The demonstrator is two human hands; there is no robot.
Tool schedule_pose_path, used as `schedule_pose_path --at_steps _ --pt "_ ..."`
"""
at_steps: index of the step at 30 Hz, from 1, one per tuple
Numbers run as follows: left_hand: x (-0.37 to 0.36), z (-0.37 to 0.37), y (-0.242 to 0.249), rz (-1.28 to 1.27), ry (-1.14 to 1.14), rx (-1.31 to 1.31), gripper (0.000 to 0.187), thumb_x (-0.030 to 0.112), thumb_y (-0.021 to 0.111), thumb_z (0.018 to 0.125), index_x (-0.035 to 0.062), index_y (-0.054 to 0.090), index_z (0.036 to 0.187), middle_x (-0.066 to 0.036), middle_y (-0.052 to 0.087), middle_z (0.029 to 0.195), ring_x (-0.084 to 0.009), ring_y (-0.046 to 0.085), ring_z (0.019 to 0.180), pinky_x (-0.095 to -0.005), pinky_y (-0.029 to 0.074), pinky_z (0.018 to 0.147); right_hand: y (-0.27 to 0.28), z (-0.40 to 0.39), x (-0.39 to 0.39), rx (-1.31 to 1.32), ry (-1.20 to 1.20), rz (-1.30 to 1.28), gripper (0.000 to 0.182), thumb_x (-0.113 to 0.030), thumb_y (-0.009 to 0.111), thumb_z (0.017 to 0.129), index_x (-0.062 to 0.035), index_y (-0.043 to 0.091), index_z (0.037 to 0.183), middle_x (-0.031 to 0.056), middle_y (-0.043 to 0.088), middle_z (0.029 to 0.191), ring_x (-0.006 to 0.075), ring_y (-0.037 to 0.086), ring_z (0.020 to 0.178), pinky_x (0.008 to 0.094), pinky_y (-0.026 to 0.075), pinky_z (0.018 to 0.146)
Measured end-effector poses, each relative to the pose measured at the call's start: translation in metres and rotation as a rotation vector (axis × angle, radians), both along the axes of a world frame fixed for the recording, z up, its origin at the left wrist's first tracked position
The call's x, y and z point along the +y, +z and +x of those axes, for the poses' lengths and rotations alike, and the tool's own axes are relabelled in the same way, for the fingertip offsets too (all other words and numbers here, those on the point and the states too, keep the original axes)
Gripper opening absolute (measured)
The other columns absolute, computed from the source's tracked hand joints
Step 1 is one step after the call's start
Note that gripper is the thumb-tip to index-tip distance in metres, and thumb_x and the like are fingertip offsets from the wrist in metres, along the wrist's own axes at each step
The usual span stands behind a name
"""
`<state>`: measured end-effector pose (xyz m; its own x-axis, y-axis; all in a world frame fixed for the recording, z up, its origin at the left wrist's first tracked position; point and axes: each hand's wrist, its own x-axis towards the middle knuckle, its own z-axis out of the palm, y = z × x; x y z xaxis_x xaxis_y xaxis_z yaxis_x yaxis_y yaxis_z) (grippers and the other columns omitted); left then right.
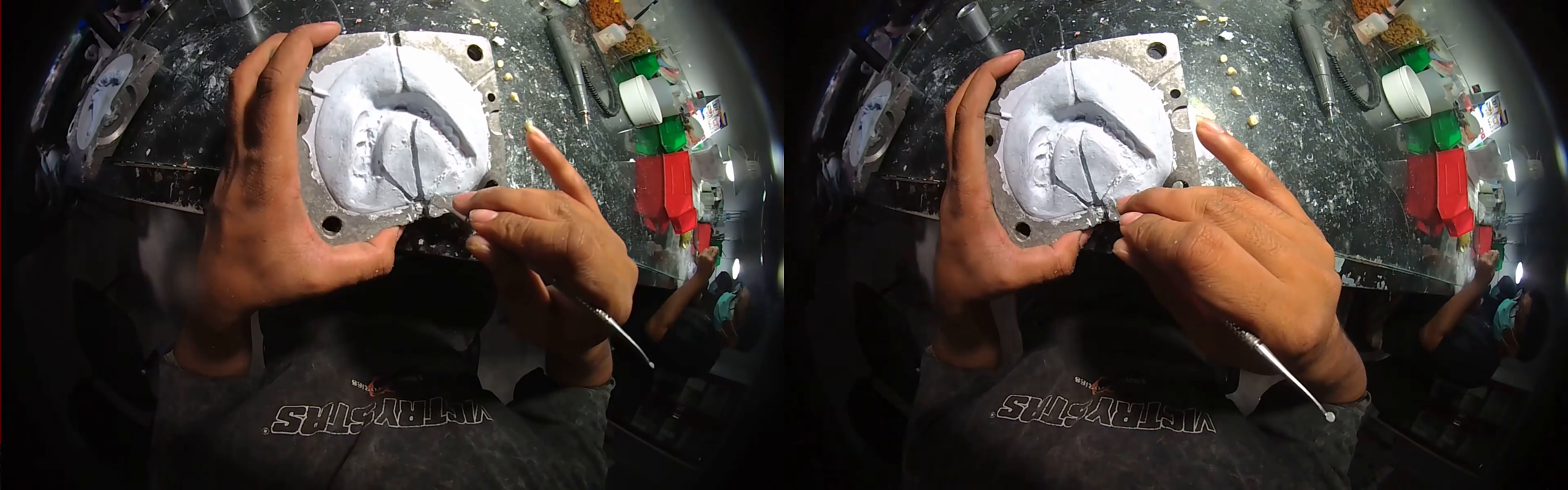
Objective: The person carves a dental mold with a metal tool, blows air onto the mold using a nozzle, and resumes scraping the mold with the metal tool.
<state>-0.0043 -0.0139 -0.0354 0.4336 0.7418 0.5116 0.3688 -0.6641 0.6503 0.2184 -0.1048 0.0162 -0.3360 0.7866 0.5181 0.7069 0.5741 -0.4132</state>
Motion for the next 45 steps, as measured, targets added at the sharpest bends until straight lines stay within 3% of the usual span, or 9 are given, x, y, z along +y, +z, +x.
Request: schedule_pose_path --at_steps 10,26,29,32,34,36,40,42,45 --pt "-0.001 -0.001 0.003 -0.038 -0.002 -0.002 0.117 0.015 0.081 0.048 0.0034 0.034 0.154 -0.016 0.037 0.149 -0.0294 0.047 0.136 -0.0421 0.042 0.114 0.01 -0.012 0.001 -0.179 -0.043 0.052 0.01 -0.009 0.078 0.089 -0.0072 0.069 0.093 0.0111 0.077 0.086 0.0205 0.077 0.083 0.0604 0.042 0.112" --pt "-0.001 0.0 0.0 -0.077 0.001 -0.022 0.118 0.013 0.079 0.048 0.0046 0.031 0.156 -0.014 0.036 0.148 -0.0282 0.047 0.135 -0.0421 0.043 0.114 -0.048 -0.017 -0.008 0.011 -0.198 0.26 0.02 -0.012 0.08 0.087 -0.0096 0.072 0.105 0.0072 0.077 0.096 0.0186 0.068 0.087 0.0504 0.04 0.112" --pt "0.0 0.001 0.001 -0.053 -0.016 -0.035 0.118 0.013 0.078 0.049 0.0041 0.03 0.156 -0.015 0.035 0.148 -0.0279 0.047 0.135 -0.0423 0.042 0.114 -0.056 -0.019 -0.009 0.257 -0.308 0.159 0.031 -0.014 0.086 0.08 -0.0114 0.078 0.11 -0.0001 0.071 0.084 0.0152 0.057 0.074 0.0393 0.043 0.096" --pt "0.002 0.0 0.001 -0.08 -0.047 -0.051 0.116 0.014 0.078 0.05 0.0037 0.03 0.156 -0.016 0.036 0.148 -0.0291 0.046 0.136 -0.0427 0.042 0.114 -0.051 -0.011 -0.011 0.939 -0.084 -0.036 0.013 -0.011 0.074 0.094 -0.0055 0.076 0.105 0.0042 0.074 0.086 0.0114 0.063 0.072 0.0377 0.043 0.102" --pt "0.0 0.002 0.002 -0.032 -0.017 -0.013 0.116 0.013 0.079 0.052 0.0035 0.03 0.156 -0.017 0.035 0.148 -0.0301 0.046 0.136 -0.0432 0.042 0.114 -0.047 -0.006 -0.016 1.04 -0.076 -0.03 0.022 -0.01 0.059 0.104 0.0064 0.065 0.116 0.0131 0.073 0.099 0.0133 0.066 0.077 0.0307 0.052 0.087" --pt "-0.006 0.004 -0.001 0.002 0.026 0.02 0.115 0.013 0.08 0.053 0.0033 0.029 0.156 -0.017 0.035 0.147 -0.0311 0.046 0.136 -0.0436 0.042 0.114 -0.041 0.0 -0.02 1.044 -0.086 -0.051 0.023 -0.01 0.054 0.106 0.008 0.064 0.115 0.017 0.071 0.105 0.0152 0.066 0.08 0.0268 0.053 0.078" --pt "-0.017 0.013 -0.005 0.044 0.113 -0.005 0.114 0.013 0.083 0.059 0.0023 0.026 0.156 -0.018 0.033 0.145 -0.033 0.045 0.136 -0.0456 0.042 0.114 -0.031 0.007 -0.031 0.907 -0.107 -0.212 0.039 -0.007 0.053 0.102 0.0081 0.052 0.138 0.0206 0.065 0.12 0.0202 0.066 0.097 0.0337 0.052 0.092" --pt "-0.017 0.014 -0.007 0.028 0.113 -0.042 0.114 0.014 0.084 0.06 0.0017 0.025 0.156 -0.018 0.033 0.144 -0.0321 0.045 0.135 -0.0453 0.041 0.114 -0.029 -0.001 -0.035 0.984 -0.069 -0.183 0.071 0.0 0.058 0.086 0.006 0.037 0.154 0.0307 0.053 0.144 0.0353 0.064 0.121 0.0443 0.047 0.106" --pt "-0.017 0.015 -0.006 0.021 0.112 -0.044 0.114 0.016 0.086 0.061 0.0016 0.025 0.156 -0.017 0.031 0.144 -0.0308 0.045 0.135 -0.0449 0.041 0.114 -0.043 0.04 -0.039 0.925 0.294 -0.107 0.081 -0.007 0.064 0.09 -0.003 0.026 0.161 0.0306 0.033 0.16 0.051 0.049 0.137 0.0669 0.046 0.106"
